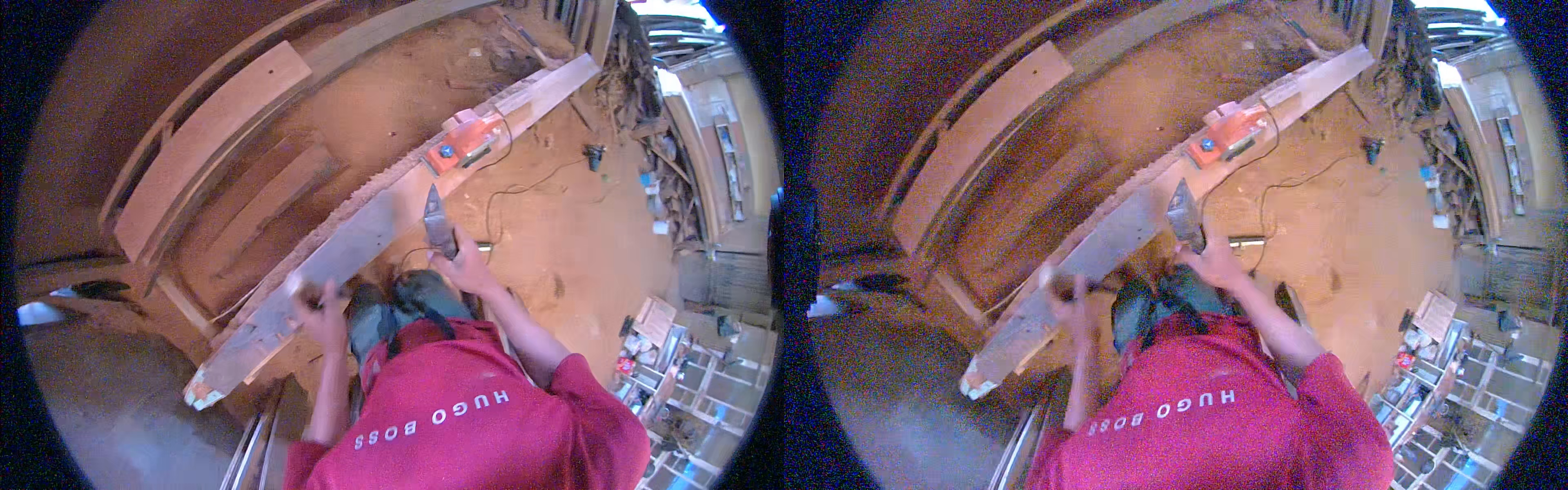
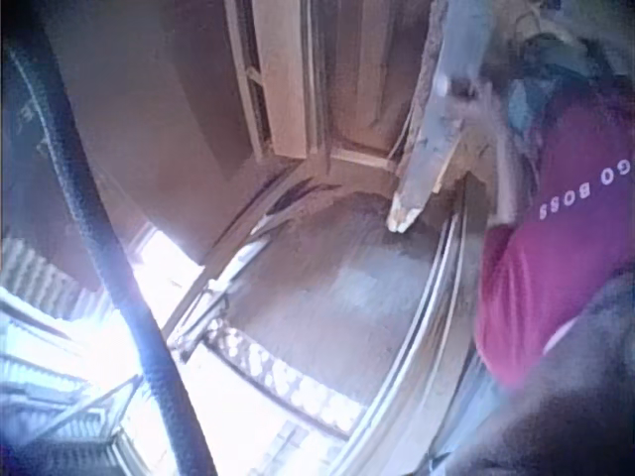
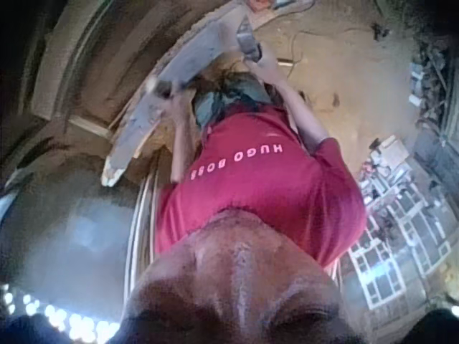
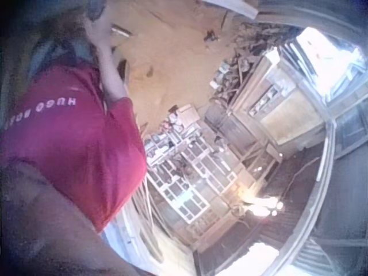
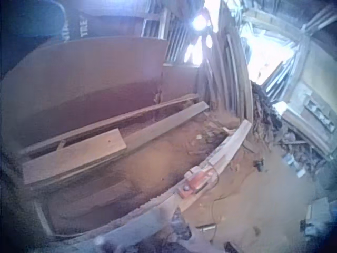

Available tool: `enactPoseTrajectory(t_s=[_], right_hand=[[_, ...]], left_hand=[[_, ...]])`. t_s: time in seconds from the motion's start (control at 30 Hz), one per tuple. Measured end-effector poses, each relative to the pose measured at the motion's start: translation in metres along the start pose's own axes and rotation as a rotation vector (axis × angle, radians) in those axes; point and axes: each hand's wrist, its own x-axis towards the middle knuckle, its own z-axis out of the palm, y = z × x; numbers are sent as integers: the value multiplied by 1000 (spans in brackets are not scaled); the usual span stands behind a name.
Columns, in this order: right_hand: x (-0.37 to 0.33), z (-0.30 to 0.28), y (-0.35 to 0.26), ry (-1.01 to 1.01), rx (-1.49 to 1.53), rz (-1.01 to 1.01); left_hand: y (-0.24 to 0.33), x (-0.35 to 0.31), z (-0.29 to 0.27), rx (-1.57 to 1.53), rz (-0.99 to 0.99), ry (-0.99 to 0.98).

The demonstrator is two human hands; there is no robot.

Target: The person smooths a curved piece of wood by using a hand hatchet to chip away excess material and using pliers to remove small protruding metal fasteners.

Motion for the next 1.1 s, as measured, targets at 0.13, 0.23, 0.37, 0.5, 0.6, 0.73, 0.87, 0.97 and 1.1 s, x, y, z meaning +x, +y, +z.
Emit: enactPoseTrajectory(t_s=[0.13,0.23,0.37,0.5,0.6,0.73,0.87,0.97,1.1], right_hand=[[6,-21,-52,25,-197,-86],[12,-58,-37,47,-292,-88],[40,-112,0,21,-304,-11],[85,-172,61,31,-352,-26],[118,-234,89,26,-319,-125],[155,-310,119,-48,-266,-28],[175,-370,162,-96,-272,65],[185,-419,193,-95,-317,130],[204,-477,218,-147,-508,268]], left_hand=[[38,15,91,-185,-122,-273],[39,8,161,-167,-215,-431],[65,0,260,-530,-618,-533],[104,-6,344,-416,-783,-618],[127,-20,411,-376,-787,-587],[122,-31,484,-424,-798,-608],[117,-42,563,-502,-852,-690],[131,-42,591,-54,-643,-895],[86,-4,584,291,30,-1092]])
